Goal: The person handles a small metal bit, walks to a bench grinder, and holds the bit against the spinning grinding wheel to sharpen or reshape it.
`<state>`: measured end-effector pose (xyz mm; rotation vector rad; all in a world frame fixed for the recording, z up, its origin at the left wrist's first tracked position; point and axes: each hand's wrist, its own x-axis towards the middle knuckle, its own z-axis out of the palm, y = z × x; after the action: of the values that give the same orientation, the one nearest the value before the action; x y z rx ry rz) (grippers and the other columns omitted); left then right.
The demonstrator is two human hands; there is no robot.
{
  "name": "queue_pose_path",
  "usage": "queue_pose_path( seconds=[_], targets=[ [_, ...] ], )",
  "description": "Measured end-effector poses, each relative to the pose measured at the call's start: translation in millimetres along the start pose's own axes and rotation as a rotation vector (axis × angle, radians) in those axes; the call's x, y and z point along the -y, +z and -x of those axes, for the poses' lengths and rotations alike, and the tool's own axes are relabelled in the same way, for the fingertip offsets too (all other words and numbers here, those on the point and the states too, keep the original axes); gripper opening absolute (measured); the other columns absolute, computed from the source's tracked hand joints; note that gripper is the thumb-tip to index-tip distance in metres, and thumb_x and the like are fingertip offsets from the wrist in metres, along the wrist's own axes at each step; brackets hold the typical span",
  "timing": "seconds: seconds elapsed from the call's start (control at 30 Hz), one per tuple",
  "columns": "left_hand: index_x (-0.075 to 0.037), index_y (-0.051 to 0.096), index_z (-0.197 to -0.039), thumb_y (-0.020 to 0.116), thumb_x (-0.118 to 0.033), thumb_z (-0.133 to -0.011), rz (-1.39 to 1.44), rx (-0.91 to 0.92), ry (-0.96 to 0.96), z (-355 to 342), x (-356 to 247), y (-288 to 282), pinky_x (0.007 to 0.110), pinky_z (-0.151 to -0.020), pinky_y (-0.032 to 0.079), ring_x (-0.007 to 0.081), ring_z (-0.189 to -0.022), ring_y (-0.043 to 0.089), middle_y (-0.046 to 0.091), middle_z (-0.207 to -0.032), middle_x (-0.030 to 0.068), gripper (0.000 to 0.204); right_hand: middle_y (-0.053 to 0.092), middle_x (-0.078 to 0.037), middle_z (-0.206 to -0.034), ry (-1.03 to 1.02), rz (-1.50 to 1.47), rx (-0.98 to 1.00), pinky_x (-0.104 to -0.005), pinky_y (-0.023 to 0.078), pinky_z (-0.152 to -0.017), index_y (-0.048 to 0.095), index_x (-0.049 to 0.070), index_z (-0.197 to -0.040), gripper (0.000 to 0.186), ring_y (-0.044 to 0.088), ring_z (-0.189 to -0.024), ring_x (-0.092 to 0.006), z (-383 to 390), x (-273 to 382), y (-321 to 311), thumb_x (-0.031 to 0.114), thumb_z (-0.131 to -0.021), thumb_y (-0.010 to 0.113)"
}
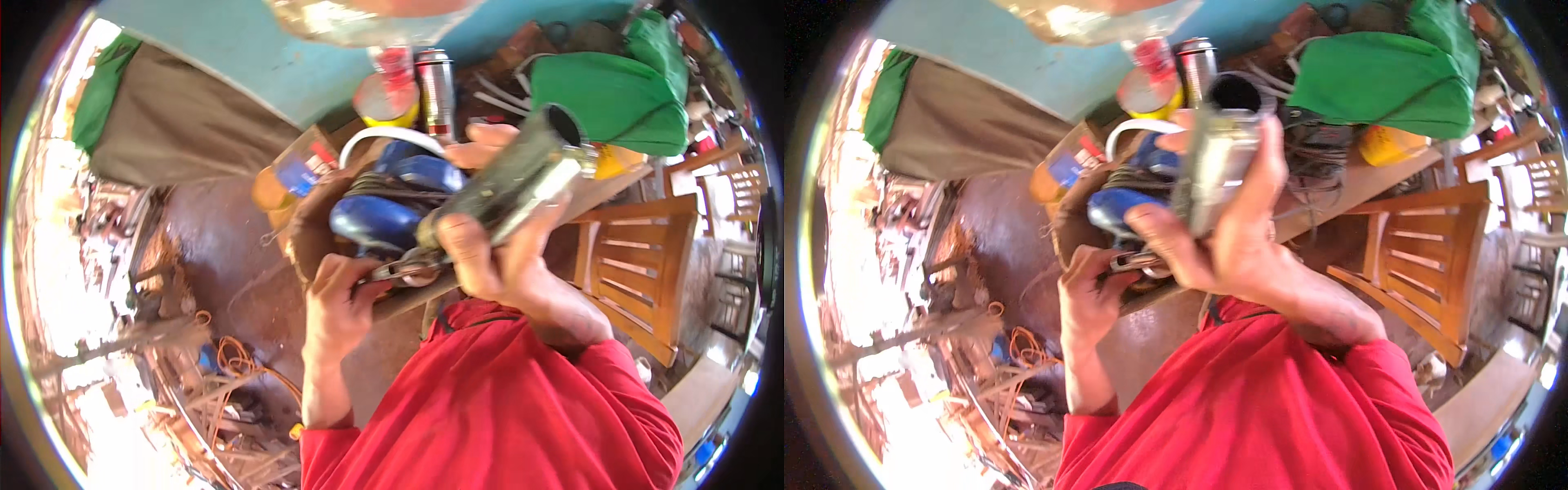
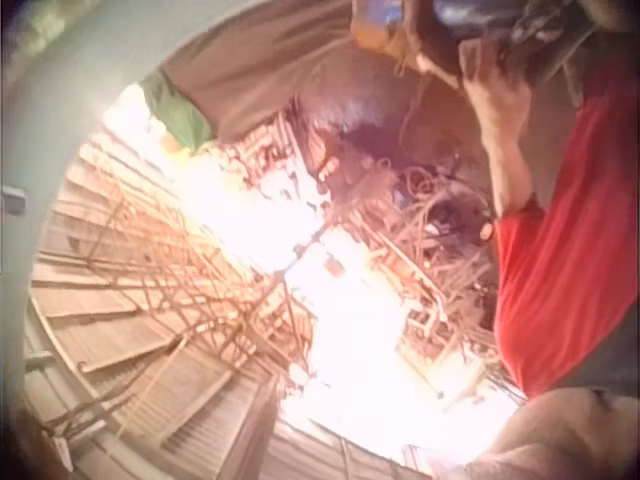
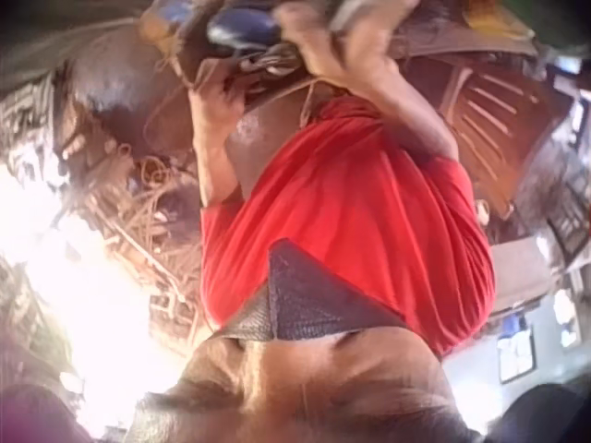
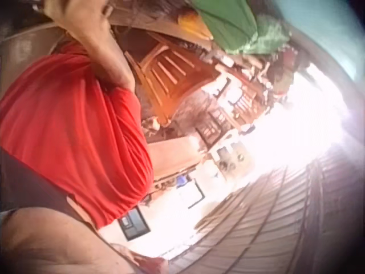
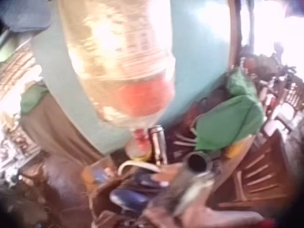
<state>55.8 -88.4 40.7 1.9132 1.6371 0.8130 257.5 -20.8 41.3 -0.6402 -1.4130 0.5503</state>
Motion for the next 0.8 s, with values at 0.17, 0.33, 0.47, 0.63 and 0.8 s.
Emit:
queue_pose_path(
  seconds=[0.17,0.33,0.47,0.63,0.8],
  targets=[
    [-0.007,0.069,-0.091,0.074,-0.009,-0.078,-0.160,0.081,-0.017,11.6,16.5,-18.9,0.042,-0.070,0.049,0.0330,-0.076,0.059,0.060,-0.077,0.0126,0.014,0.044,-0.018,-0.128,0.343,0.291,0.198,-0.0400,0.041,-0.098,0.032,-0.003,-0.137,0.079,0.048,-0.116,-0.0263,26.6,5.6,-8.2,0.010,-0.077,0.081],
    [-0.005,0.069,-0.094,0.073,-0.009,-0.079,-0.174,0.156,-0.049,9.0,2.1,4.7,0.046,-0.073,0.048,0.0380,-0.081,0.060,0.063,-0.082,0.0168,0.016,0.048,-0.021,-0.123,0.278,0.467,0.170,-0.0465,0.039,-0.097,0.037,-0.003,-0.134,0.111,0.048,-0.115,-0.0370,40.8,11.9,-47.2,0.041,-0.050,0.096],
    [0.000,0.067,-0.100,0.073,-0.008,-0.078,-0.105,0.120,-0.085,16.7,1.8,34.1,0.044,-0.077,0.049,0.0381,-0.085,0.063,0.067,-0.092,0.0197,0.023,0.031,-0.027,-0.145,0.327,0.426,0.419,-0.0514,0.030,-0.111,0.022,-0.004,-0.147,0.129,0.034,-0.134,-0.0445,57.2,6.5,-105.3,0.058,-0.056,0.089],
    [0.003,0.065,-0.106,0.074,-0.006,-0.075,-0.285,-0.119,-0.006,37.0,1.8,42.8,0.040,-0.080,0.050,0.0311,-0.083,0.064,0.068,-0.090,0.0150,0.033,0.049,-0.021,-0.129,0.277,0.597,0.833,-0.0488,0.039,-0.104,0.044,0.002,-0.136,0.085,0.048,-0.123,-0.0384,26.8,11.5,-222.6,0.036,-0.069,0.084],
    [0.004,0.068,-0.093,0.067,-0.021,-0.091,-0.131,0.048,-0.366,63.7,-105.0,20.0,0.036,-0.066,0.050,0.0240,-0.072,0.061,0.067,-0.085,0.0156,0.026,0.057,-0.017,-0.113,0.227,0.639,0.580,-0.0462,0.044,-0.095,0.049,0.001,-0.128,0.070,0.055,-0.110,-0.0346,-80.1,46.4,-327.6,0.029,-0.074,0.083]
  ],
)
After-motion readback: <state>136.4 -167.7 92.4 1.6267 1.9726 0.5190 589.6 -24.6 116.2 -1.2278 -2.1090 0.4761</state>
